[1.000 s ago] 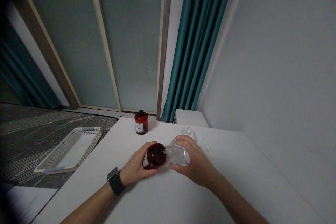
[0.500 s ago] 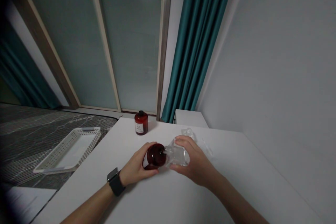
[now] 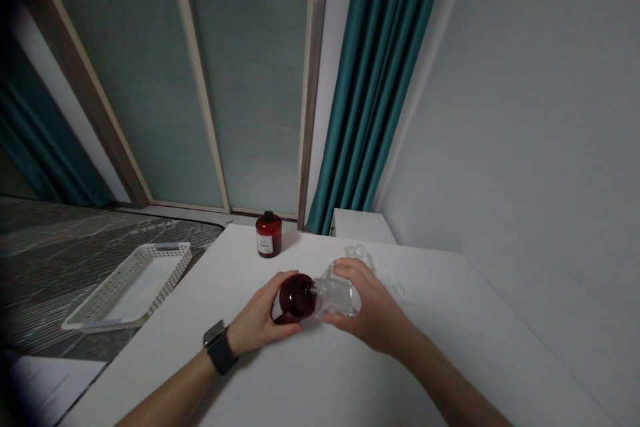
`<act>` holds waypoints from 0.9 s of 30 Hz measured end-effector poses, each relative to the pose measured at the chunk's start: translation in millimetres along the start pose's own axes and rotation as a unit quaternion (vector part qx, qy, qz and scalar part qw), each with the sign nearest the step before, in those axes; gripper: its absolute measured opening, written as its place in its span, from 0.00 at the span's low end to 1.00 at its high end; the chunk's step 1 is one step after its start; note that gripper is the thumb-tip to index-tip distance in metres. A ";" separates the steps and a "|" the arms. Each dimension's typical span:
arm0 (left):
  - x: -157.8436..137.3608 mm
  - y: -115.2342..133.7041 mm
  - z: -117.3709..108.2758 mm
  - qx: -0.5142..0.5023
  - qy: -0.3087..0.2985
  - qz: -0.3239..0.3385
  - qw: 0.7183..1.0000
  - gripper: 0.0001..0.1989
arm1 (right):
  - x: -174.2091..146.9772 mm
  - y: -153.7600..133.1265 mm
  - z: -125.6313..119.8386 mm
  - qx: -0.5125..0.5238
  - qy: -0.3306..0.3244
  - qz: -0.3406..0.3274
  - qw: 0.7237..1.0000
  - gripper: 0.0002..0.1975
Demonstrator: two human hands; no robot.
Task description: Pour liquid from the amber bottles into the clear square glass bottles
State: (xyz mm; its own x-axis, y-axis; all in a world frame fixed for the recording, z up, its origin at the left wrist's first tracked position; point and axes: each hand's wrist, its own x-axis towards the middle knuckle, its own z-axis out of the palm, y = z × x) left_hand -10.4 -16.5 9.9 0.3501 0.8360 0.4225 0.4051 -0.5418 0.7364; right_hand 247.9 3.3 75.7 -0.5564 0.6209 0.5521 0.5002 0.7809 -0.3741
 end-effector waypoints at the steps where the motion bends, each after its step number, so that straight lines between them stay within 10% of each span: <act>1: -0.1 0.0 0.2 0.000 0.001 -0.002 1.000 0.40 | 0.2 0.1 -0.1 0.000 -0.002 0.003 1.000 0.30; 27: -0.9 0.3 1.4 -0.016 0.014 -0.001 1.000 0.39 | 11.1 -4.8 -7.6 -0.015 -0.031 -0.007 0.999 0.28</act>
State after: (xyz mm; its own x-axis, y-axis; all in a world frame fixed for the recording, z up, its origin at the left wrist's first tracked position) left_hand -9.5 -17.5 9.0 0.3246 0.8400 0.4348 0.3780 -0.5366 0.7544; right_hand 244.4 5.9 89.3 -0.6021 0.6145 0.5099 0.5124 0.7871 -0.3435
